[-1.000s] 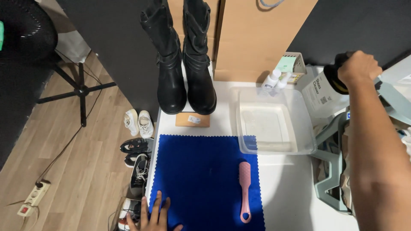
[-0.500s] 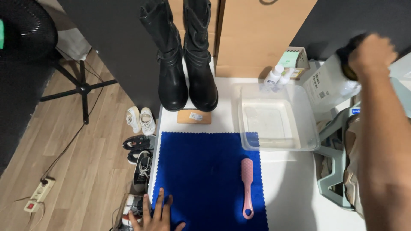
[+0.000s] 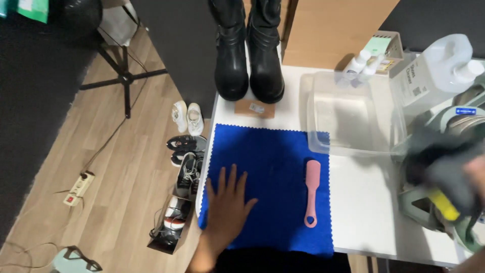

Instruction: Preparing a shoe cleaning solution by mixing liquid cleaner from a jug into a container with powder and stirring it with a brush.

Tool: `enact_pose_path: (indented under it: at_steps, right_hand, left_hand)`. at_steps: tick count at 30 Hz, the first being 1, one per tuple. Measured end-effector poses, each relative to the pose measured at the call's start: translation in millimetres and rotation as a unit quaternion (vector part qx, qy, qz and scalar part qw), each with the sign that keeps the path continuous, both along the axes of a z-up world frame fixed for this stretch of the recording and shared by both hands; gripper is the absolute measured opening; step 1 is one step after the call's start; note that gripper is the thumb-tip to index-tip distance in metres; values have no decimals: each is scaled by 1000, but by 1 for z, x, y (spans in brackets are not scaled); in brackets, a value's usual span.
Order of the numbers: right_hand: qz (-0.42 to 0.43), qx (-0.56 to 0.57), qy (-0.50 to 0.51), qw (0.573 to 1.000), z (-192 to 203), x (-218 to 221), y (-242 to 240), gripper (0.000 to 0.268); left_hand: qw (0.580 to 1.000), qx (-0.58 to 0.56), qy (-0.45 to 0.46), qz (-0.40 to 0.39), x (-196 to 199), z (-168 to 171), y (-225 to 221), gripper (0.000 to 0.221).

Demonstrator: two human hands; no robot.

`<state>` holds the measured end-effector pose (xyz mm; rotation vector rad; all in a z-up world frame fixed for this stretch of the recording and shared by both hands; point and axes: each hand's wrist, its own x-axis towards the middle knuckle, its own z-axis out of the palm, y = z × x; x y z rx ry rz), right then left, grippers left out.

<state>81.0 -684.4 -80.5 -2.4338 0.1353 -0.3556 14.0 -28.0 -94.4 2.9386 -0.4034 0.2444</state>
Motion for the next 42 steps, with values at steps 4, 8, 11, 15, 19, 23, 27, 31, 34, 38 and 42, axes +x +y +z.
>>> enact_pose_path:
  at_steps: [4,8,11,15,19,23,27,31,34,38,42]
  right_hand:
    - [-59,-73,127,987,86,-126,200,45]
    - [-4,-13,85,996,57,-154,236,46]
    - [-34,-139,-38,989,42,-153,259,41]
    - [-48,-188,-224,955,18,-138,273,46]
    - [-15,-271,-117,955,6,-130,288,57]
    - [-58,-211,-198,956,-3,-128,298,40]
    - [-82,-260,-102,957,-52,-126,280,45]
    - [-79,-263,45,961,-49,-129,283,56]
    - [-60,-261,31,963,-49,-133,274,55]
    - [-55,-223,-132,964,-46,-132,271,30]
    - [-104,-151,-198,963,-24,-134,290,17]
  left_hand:
    - [997,72,38,5,11,-16,-5,93]
    - [977,117,180,12,19,13,-1,98]
    - [963,87,256,19,14,38,0,101]
    - [967,138,214,18,11,23,-7,102]
    - [985,109,133,20,5,12,-17,102]
    - [995,38,86,-23,-11,20,-51,95]
    - [986,3,143,-86,-36,28,-113,70]
    - [991,-8,90,-98,-41,3,-151,59]
    - [994,-27,45,-99,-43,0,-158,55]
    - [994,-36,17,-102,-45,-6,-161,50]
    - [995,-35,20,-94,-43,-7,-160,42]
